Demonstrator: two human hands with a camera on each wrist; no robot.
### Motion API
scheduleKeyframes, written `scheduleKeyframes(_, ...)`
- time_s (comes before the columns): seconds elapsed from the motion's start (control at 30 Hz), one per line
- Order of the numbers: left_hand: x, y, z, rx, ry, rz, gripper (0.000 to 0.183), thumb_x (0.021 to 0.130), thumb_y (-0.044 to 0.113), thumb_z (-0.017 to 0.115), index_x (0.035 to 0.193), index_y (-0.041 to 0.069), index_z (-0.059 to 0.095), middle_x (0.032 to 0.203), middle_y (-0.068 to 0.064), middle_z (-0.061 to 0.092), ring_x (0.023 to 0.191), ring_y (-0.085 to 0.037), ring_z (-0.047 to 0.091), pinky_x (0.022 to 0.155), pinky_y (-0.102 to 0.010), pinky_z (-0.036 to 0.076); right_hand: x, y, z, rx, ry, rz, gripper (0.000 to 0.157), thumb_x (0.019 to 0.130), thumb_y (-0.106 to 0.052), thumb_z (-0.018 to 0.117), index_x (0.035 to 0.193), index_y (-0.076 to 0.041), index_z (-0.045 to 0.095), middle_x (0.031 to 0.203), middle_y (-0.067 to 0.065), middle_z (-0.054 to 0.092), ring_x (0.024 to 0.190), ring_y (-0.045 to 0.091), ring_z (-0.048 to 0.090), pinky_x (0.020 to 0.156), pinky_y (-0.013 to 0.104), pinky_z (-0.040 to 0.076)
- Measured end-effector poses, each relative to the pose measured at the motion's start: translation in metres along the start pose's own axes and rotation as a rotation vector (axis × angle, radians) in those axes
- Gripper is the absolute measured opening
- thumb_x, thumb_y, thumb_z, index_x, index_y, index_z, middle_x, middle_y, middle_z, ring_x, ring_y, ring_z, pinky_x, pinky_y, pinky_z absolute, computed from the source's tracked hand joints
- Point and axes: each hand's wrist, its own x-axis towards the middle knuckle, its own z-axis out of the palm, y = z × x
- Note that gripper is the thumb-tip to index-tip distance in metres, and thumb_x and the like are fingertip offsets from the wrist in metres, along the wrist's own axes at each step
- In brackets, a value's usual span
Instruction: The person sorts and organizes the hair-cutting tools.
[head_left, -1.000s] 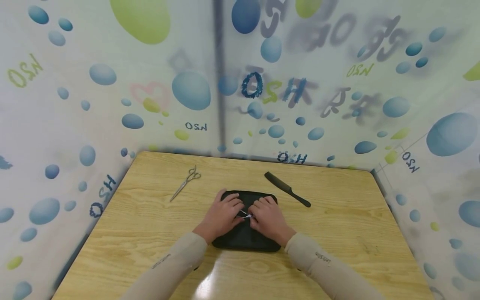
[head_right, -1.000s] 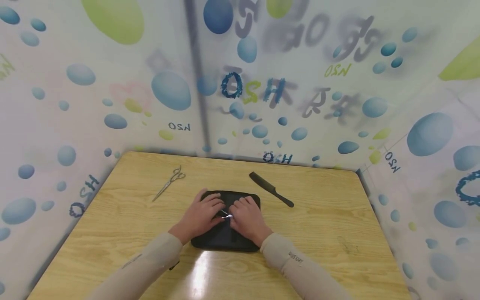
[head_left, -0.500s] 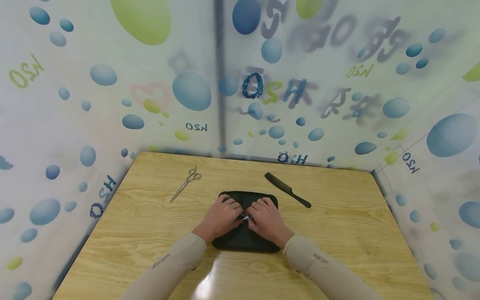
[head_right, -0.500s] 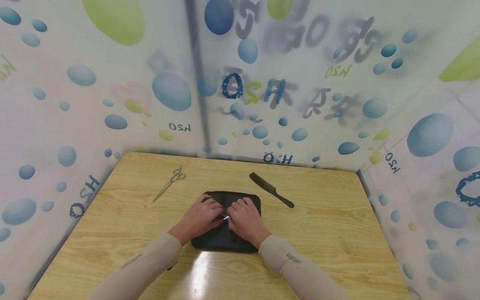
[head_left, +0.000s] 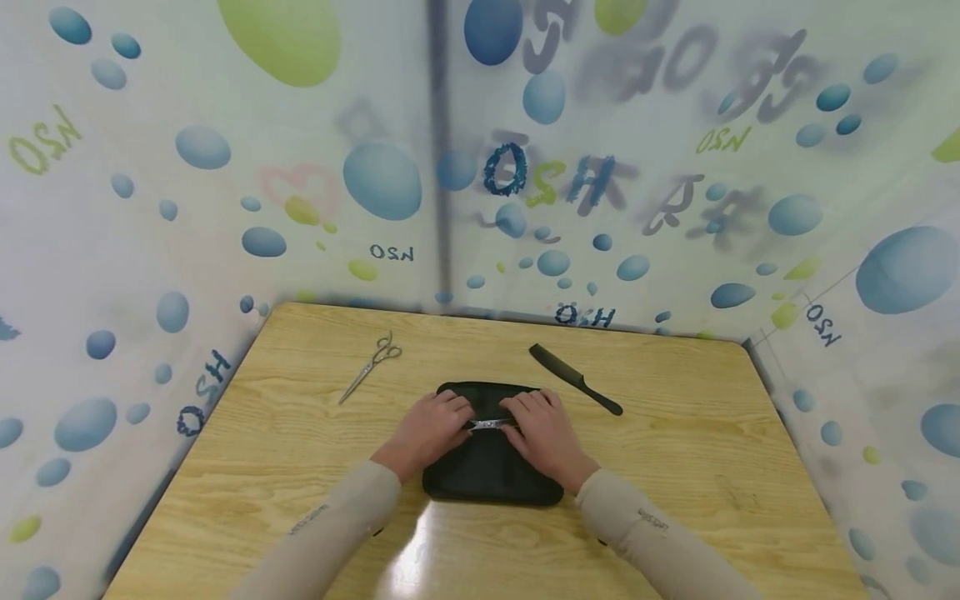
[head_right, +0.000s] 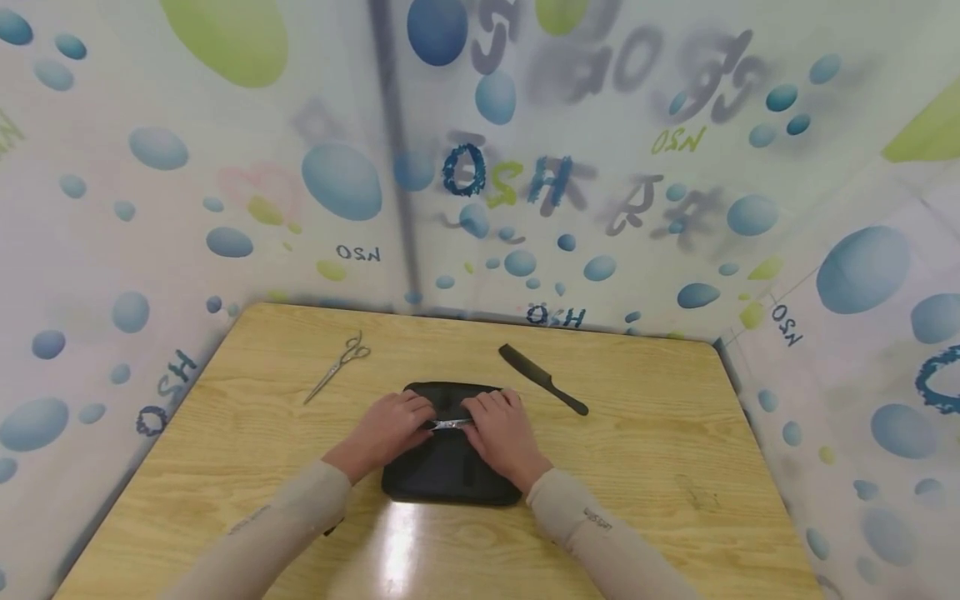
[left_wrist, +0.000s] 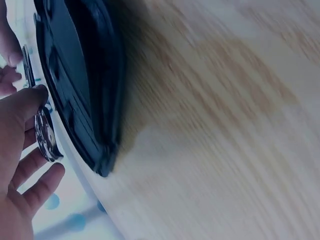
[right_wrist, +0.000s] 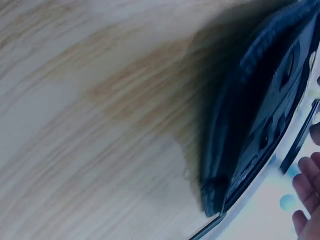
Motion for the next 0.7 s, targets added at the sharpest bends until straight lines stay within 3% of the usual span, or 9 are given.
scheduleKeyframes(0.3, -0.012, -0.022, -0.009, 0.004, -0.063, -0.056, 0.025, 0.091, 0.033, 0.069, 0.108, 0.016, 0.068, 0.112, 0.001, 0.069, 0.106, -0.019, 0.063, 0.087, -0.038, 0.054, -0.011, 0.028, -0.005, -0.035, -0.145, 0.163, 0.057, 0.088, -0.034, 0.072, 0.135, -0.01, 0.052, 0.131, 0.009, 0.059, 0.121, 0.026, 0.056, 0.105, 0.047, 0.04)
scheduleKeyframes(0.7, -0.026, -0.046, -0.009, 0.071, -0.059, -0.118, 0.025, 0.086, 0.029, 0.073, 0.106, 0.016, 0.067, 0.111, 0.002, 0.068, 0.104, -0.02, 0.064, 0.087, -0.04, 0.052, -0.023, 0.045, -0.021, 0.067, -0.323, 0.202, 0.086, 0.079, -0.046, 0.078, 0.145, -0.005, 0.043, 0.149, 0.014, 0.045, 0.136, 0.031, 0.044, 0.111, 0.055, 0.034)
